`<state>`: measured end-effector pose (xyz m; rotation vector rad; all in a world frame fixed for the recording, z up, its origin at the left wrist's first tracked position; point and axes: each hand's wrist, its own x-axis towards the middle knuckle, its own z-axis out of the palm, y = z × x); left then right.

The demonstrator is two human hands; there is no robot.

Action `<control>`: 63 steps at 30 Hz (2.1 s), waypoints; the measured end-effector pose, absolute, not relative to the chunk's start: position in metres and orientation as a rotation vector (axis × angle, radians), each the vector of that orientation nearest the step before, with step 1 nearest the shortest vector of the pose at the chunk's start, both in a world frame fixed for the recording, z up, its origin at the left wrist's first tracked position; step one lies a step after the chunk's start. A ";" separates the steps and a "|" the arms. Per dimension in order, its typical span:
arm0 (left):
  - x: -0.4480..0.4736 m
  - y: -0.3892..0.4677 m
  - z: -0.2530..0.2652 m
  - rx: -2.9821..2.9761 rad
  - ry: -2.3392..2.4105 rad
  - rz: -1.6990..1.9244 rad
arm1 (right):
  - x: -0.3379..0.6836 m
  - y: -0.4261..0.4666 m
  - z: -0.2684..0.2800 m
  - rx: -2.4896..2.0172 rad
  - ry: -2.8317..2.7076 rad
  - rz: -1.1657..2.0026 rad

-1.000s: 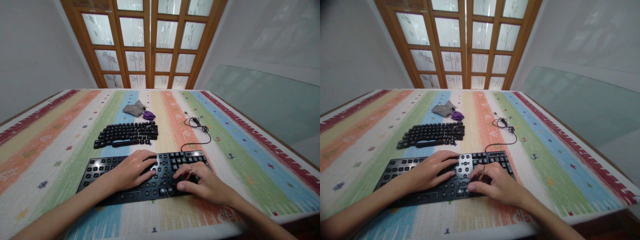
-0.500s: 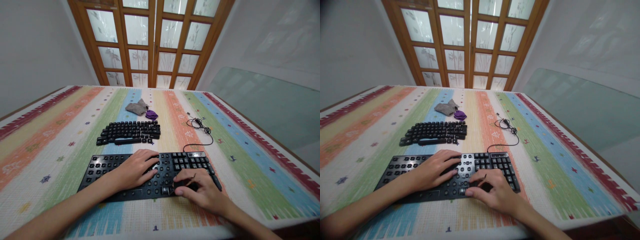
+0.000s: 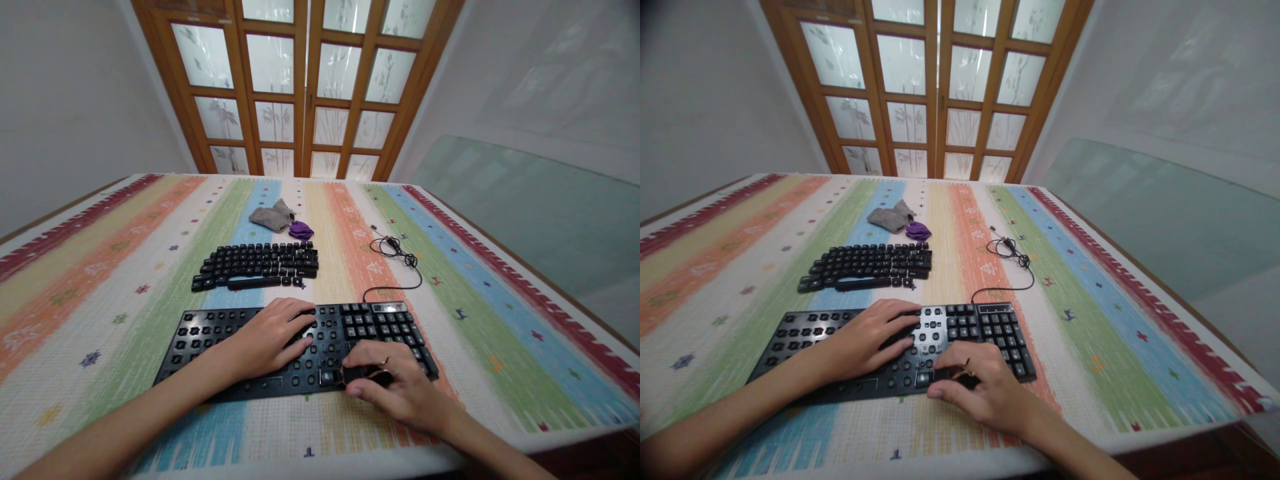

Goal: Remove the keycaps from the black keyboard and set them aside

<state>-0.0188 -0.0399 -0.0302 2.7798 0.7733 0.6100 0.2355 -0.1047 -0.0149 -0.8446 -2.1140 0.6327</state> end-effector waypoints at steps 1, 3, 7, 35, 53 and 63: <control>-0.019 -0.040 -0.030 2.780 0.773 0.612 | 0.233 -0.105 -0.013 -0.833 -2.139 0.605; -0.019 -0.040 -0.030 2.778 0.773 0.613 | 0.228 -0.107 -0.009 -0.809 -2.187 0.547; -0.018 -0.040 -0.030 2.777 0.774 0.620 | 0.215 -0.106 -0.008 -0.741 -2.308 0.408; -0.018 -0.042 -0.023 2.766 0.763 0.538 | 0.206 -0.074 0.019 -1.018 -2.464 0.799; -0.006 -0.047 -0.002 2.590 0.641 0.510 | 0.214 -0.066 0.018 -0.984 -2.115 1.087; 0.005 -0.044 0.014 2.086 0.661 0.504 | 0.226 -0.065 0.012 -0.948 -1.933 1.049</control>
